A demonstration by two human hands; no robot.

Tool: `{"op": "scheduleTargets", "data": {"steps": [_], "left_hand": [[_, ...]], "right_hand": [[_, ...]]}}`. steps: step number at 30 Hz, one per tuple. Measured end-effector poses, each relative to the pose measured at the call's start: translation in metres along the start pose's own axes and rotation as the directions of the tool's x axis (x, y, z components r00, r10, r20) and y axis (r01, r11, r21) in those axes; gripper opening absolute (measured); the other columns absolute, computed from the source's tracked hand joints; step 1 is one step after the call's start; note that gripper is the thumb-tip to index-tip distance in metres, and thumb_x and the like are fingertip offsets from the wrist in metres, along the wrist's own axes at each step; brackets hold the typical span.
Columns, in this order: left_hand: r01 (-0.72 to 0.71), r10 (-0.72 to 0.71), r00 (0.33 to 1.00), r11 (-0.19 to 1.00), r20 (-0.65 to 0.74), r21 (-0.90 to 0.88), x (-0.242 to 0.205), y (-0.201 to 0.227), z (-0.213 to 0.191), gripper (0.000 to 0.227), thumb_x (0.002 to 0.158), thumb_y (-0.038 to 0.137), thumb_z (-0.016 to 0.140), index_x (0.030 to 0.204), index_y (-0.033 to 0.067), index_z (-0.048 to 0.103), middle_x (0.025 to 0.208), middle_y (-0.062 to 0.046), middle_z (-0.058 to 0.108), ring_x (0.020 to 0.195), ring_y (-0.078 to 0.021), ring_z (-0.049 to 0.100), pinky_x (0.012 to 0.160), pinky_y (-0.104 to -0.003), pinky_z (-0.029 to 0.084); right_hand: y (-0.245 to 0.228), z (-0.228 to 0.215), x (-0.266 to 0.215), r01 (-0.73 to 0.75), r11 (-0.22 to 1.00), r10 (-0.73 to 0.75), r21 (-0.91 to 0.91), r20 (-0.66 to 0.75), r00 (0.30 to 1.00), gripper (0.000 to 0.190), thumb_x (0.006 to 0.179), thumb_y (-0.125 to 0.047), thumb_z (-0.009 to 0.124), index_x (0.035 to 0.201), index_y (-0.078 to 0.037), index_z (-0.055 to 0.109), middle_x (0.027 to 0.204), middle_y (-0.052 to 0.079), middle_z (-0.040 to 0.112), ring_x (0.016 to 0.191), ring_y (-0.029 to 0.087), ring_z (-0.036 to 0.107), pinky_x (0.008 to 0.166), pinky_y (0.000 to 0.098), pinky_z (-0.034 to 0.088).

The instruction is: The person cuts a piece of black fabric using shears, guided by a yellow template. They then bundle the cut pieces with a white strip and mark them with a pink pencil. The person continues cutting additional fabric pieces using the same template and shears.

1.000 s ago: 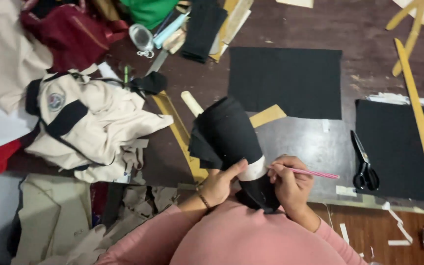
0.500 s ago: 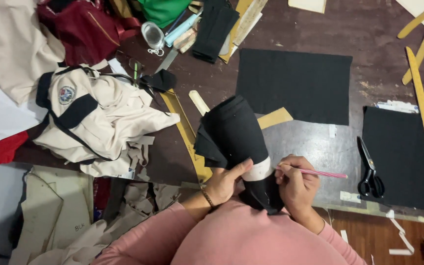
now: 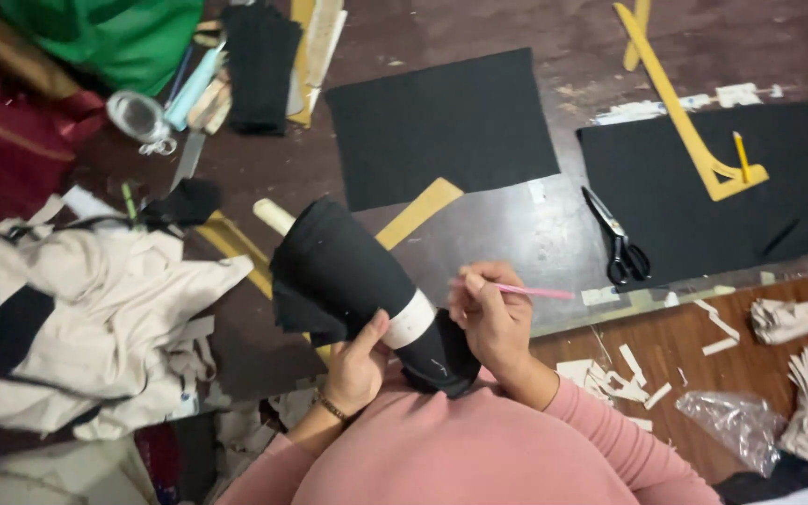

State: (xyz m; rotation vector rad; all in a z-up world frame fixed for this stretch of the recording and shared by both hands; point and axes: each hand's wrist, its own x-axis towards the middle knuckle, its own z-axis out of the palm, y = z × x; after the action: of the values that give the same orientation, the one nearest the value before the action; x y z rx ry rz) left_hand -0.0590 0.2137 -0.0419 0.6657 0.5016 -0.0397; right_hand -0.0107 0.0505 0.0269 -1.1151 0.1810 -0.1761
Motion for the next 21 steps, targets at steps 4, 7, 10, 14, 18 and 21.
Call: {"op": "scheduleTargets", "data": {"steps": [4, 7, 10, 14, 18, 21], "left_hand": [[0.351, -0.363, 0.920, 0.931, -0.151, -0.095, 0.001, 0.014, 0.050, 0.042, 0.093, 0.015, 0.061, 0.127, -0.0096, 0.064, 0.132, -0.021, 0.067, 0.115, -0.0294, 0.063, 0.105, -0.041, 0.048], [0.129, -0.155, 0.972, 0.980, -0.179, -0.149, 0.010, 0.003, 0.080, 0.047, 0.091, 0.009, 0.056, 0.137, -0.0047, 0.056, 0.142, -0.021, 0.059, 0.129, -0.0332, 0.056, 0.115, -0.047, 0.043], [0.173, -0.185, 0.951, 0.982, -0.249, -0.069, 0.020, -0.020, 0.121, 0.043, 0.095, 0.018, 0.058, 0.129, -0.0082, 0.060, 0.134, -0.022, 0.064, 0.121, -0.0316, 0.061, 0.107, -0.047, 0.048], [0.220, -0.225, 0.958, 0.974, -0.179, -0.048, 0.041, -0.078, 0.177, 0.045, 0.096, 0.025, 0.055, 0.124, -0.0099, 0.060, 0.129, -0.025, 0.065, 0.118, -0.0358, 0.061, 0.107, -0.049, 0.047], [0.228, -0.232, 0.958, 0.973, -0.170, -0.040, 0.062, -0.159, 0.232, 0.040, 0.099, 0.026, 0.057, 0.117, -0.0089, 0.064, 0.122, -0.024, 0.069, 0.109, -0.0334, 0.064, 0.097, -0.045, 0.051], [0.378, -0.375, 0.908, 0.926, -0.186, -0.025, 0.081, -0.203, 0.293, 0.043, 0.101, 0.021, 0.052, 0.124, -0.0143, 0.058, 0.131, -0.029, 0.063, 0.120, -0.0365, 0.059, 0.107, -0.048, 0.046]], "right_hand": [[-0.042, -0.029, 0.017, 0.075, 0.780, -0.001, -0.622, 0.118, 0.993, 0.036, 0.104, -0.034, 0.050, 0.105, -0.007, 0.073, 0.098, 0.007, 0.077, 0.087, 0.017, 0.072, 0.085, 0.0295, 0.057], [-0.051, -0.070, 0.023, 0.437, 0.659, -0.023, -0.612, 0.565, 0.825, 0.067, 0.086, -0.049, 0.077, 0.140, -0.015, 0.057, 0.142, 0.007, 0.064, 0.135, 0.028, 0.056, 0.117, 0.0466, 0.039], [-0.071, -0.097, 0.029, 0.139, 0.735, 0.307, -0.664, 0.508, 0.805, 0.095, 0.079, -0.058, 0.077, 0.153, -0.011, 0.042, 0.160, 0.015, 0.043, 0.156, 0.033, 0.030, 0.121, 0.0516, 0.024], [-0.087, -0.149, 0.063, -0.119, 0.860, 0.364, -0.497, 0.433, 0.825, 0.079, 0.078, -0.031, 0.088, 0.145, -0.011, 0.051, 0.147, 0.008, 0.055, 0.138, 0.021, 0.046, 0.115, 0.0398, 0.036], [-0.106, -0.234, 0.107, -0.326, 0.800, 0.484, -0.504, 0.219, 0.847, 0.065, 0.071, -0.027, 0.092, 0.130, -0.010, 0.069, 0.110, -0.002, 0.072, 0.099, 0.008, 0.064, 0.090, 0.0249, 0.054], [-0.123, -0.293, 0.137, -0.470, 0.859, 0.493, -0.203, 0.082, 0.866, 0.058, 0.071, -0.005, 0.089, 0.126, 0.002, 0.071, 0.106, 0.010, 0.078, 0.097, 0.017, 0.069, 0.089, 0.0341, 0.059]]}}
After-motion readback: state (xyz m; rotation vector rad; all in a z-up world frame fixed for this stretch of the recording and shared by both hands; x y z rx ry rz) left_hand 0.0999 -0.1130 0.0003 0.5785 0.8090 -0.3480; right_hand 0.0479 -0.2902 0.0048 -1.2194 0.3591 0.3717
